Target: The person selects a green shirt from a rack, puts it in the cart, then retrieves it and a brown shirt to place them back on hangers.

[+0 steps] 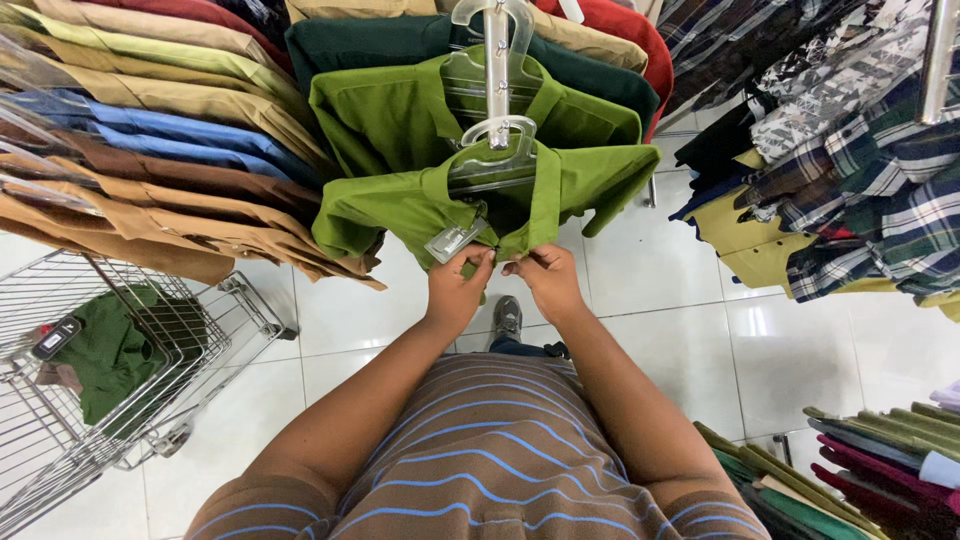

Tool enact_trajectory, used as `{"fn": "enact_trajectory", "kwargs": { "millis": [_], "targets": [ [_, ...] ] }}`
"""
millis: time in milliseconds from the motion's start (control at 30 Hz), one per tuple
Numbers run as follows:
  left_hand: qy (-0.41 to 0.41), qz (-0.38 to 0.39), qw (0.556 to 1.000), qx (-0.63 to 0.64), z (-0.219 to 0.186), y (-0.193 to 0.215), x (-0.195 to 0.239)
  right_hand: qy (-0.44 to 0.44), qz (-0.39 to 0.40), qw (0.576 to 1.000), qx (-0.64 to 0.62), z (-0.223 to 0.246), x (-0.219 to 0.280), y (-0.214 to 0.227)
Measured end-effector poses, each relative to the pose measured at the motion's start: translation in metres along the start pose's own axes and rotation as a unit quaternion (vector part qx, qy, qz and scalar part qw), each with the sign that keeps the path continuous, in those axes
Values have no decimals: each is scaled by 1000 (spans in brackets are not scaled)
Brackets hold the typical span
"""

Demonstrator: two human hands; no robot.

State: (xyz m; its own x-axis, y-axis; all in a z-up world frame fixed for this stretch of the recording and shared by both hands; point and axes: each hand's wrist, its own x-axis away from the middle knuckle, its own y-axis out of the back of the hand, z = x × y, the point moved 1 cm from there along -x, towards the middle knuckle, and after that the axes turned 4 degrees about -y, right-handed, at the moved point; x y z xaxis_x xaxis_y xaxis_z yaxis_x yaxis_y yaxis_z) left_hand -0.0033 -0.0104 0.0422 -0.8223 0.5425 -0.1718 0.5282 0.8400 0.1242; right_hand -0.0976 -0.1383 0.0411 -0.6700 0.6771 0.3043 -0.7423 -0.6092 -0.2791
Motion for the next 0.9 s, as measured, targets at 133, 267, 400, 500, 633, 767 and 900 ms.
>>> {"fn": "enact_trajectory", "kwargs": {
  "millis": [133,267,400,500,633,767,900],
  "targets": [
    [-25,16,1000,-8,1,-2,0,-14,-2,995,97,9,-1,-1],
    [-48,29,998,-25,-6,1,-1,-53,-24,990,128,21,2,-12],
    [-55,33,998,-13,14,1,2,-55,-24,987,149,36,11,-20],
    [-107,27,992,-62,20,-2,1,-59,-31,980,188,44,15,-26],
    [-139,0,988,-65,16,-3,-1,-11,-36,978,203,34,17,-25],
    [-126,-2,991,-53,-7,5,-1,40,-32,963,265,16,11,-14],
    [-131,23,990,-57,-12,8,0,52,-35,951,302,17,16,-14]
  ]
}}
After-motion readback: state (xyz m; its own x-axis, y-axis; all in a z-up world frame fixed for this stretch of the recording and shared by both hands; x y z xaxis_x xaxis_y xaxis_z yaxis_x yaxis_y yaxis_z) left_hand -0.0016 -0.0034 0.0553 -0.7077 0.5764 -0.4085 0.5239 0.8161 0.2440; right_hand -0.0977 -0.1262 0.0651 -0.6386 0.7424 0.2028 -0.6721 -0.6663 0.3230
